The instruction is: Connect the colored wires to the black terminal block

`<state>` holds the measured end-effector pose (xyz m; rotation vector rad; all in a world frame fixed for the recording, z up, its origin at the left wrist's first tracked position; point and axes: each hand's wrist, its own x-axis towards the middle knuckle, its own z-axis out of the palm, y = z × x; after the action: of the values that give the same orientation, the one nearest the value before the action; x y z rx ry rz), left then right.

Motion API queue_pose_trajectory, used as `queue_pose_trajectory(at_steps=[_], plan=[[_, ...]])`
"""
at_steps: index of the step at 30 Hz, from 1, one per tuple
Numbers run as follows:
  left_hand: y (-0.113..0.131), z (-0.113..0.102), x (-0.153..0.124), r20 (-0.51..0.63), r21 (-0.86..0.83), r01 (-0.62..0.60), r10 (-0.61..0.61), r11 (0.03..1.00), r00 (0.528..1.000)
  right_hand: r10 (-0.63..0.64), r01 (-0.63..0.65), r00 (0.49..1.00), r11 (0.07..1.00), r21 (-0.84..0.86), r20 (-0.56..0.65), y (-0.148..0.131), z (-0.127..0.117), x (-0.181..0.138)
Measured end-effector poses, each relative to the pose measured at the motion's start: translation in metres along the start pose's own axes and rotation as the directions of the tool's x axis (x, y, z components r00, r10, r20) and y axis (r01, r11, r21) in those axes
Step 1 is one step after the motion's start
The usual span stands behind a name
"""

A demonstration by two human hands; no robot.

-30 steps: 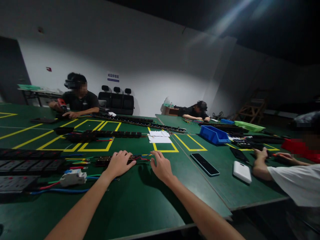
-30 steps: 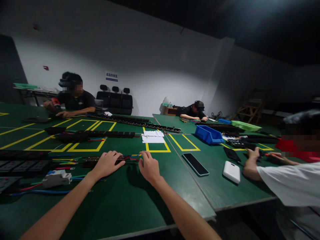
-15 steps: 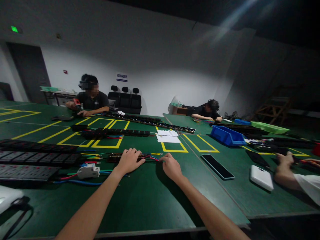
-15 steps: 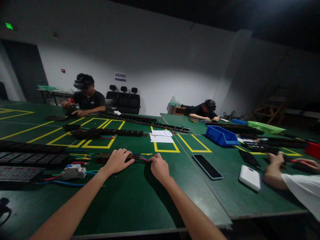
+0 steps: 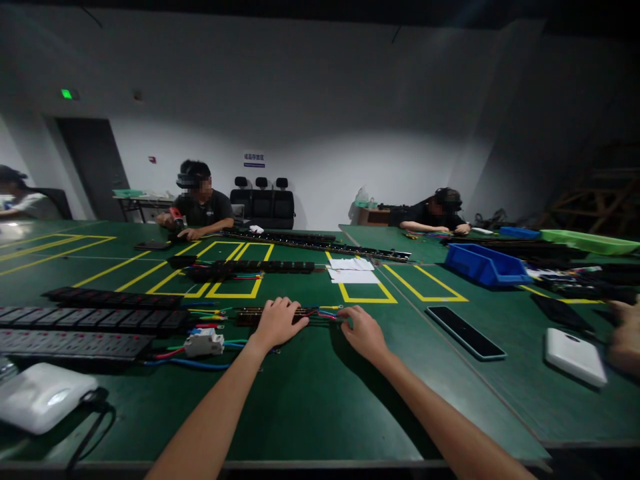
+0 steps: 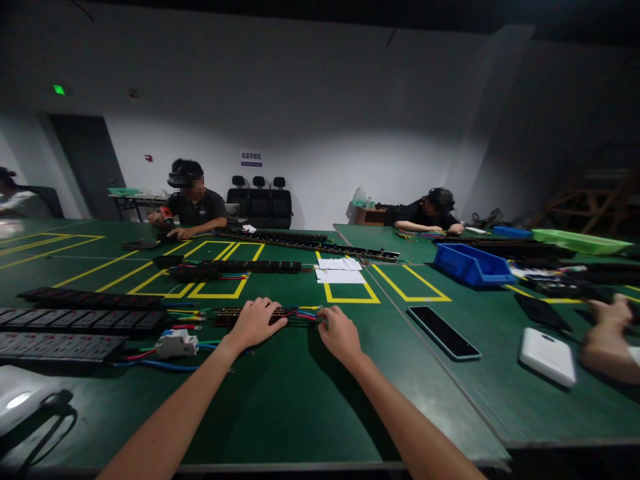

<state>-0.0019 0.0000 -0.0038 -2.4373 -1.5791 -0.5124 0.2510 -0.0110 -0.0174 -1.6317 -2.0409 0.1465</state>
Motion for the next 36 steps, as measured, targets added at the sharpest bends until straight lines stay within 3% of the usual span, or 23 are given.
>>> queue_pose_trajectory(at_steps=[4,10,23,28,32,36], plan=[[-0.001,0.001,0.0,-0.006,-0.001,0.001,-0.001,1.0,1.0,-0.008,0.006,0.999,0.999,-0.048,-0.037,-0.004,-0.004,-0.002],[-0.002,0.001,0.001,0.006,-0.017,0.006,-0.006,1.0,1.0,-0.077,0.079,0.996,0.996,-0.029,0.051,-0.005,-0.005,-0.004],[-0.002,0.001,0.0,-0.004,0.007,0.001,-0.001,1.0,1.0,-0.057,0.058,0.998,0.998,-0.037,0.032,-0.009,-0.006,-0.005],[-0.002,0.0,0.0,0.021,0.005,0.014,-0.014,1.0,1.0,-0.011,0.009,0.999,0.998,-0.056,-0.041,-0.007,-0.012,-0.004],[-0.002,-0.001,0.0,0.026,-0.009,0.015,-0.015,1.0,1.0,-0.062,0.058,0.99,0.998,-0.036,-0.127,-0.005,-0.016,-0.006],[-0.001,-0.001,0.0,0.024,-0.025,0.014,-0.014,1.0,1.0,-0.085,0.083,0.993,0.996,-0.034,-0.081,-0.009,-0.018,-0.009]])
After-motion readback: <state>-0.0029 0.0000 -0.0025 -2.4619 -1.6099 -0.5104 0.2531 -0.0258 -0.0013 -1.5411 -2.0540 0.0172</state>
